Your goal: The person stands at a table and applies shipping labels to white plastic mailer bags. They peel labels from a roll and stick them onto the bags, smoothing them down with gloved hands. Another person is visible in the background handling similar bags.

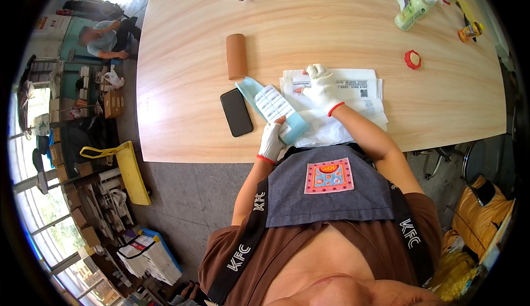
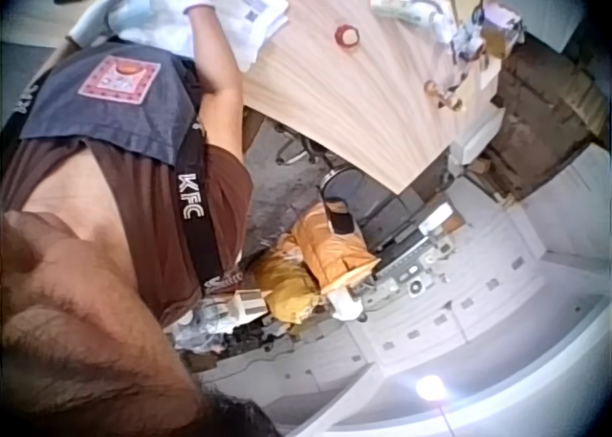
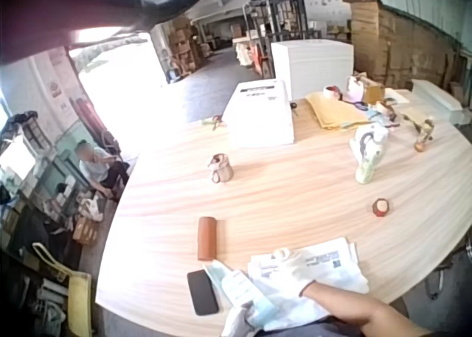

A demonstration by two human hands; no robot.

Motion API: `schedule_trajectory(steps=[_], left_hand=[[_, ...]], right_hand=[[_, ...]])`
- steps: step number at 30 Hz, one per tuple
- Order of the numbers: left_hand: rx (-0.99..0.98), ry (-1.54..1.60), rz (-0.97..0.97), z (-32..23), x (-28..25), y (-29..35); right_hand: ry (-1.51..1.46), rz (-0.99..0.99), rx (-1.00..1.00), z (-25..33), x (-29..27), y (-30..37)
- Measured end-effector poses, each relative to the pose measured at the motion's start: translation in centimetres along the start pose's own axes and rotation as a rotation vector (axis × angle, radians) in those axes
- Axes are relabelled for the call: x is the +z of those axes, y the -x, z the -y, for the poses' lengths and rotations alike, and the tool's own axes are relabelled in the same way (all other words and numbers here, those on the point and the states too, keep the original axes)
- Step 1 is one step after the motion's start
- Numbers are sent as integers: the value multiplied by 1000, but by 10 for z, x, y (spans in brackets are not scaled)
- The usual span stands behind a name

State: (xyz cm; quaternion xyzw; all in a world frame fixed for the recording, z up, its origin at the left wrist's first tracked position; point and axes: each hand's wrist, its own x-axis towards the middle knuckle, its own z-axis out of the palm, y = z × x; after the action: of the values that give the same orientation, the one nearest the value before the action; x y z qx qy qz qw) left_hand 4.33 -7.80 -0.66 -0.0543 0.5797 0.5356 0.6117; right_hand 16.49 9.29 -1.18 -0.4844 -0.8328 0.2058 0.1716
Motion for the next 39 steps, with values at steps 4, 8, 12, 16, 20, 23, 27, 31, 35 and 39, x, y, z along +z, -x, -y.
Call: schedule_trajectory(steps=[4, 8, 12, 16, 20, 23, 27, 31, 35, 39], left_hand=[[13, 19, 13, 2, -1, -3], [32, 23, 68, 7, -9, -9], [35, 65, 65, 6, -5, -9], [-9, 140, -9, 4, -4, -5], [169, 231, 29, -4, -28, -3], [436, 163, 116, -34, -22, 29], [475, 9, 97, -34, -13, 28], [249, 69, 82, 4, -4, -5], [49, -64, 19, 20, -26, -27], [218, 19, 168, 16, -16, -23]], right_hand=[[34, -53, -60, -22, 4, -12], [109, 51, -139, -27, -16, -30], [156, -7, -426, -40, -15, -40], [238, 3, -509, -36, -32, -33], [73, -151, -625, -32, -53, -14], [-4, -163, -770, -14, -80, 7], [8, 130, -887, -8, -82, 44], [114, 651, -864, -28, -49, 90], [-57, 666, -614, 5, -75, 62], [-181, 163, -599, 24, -48, 53]])
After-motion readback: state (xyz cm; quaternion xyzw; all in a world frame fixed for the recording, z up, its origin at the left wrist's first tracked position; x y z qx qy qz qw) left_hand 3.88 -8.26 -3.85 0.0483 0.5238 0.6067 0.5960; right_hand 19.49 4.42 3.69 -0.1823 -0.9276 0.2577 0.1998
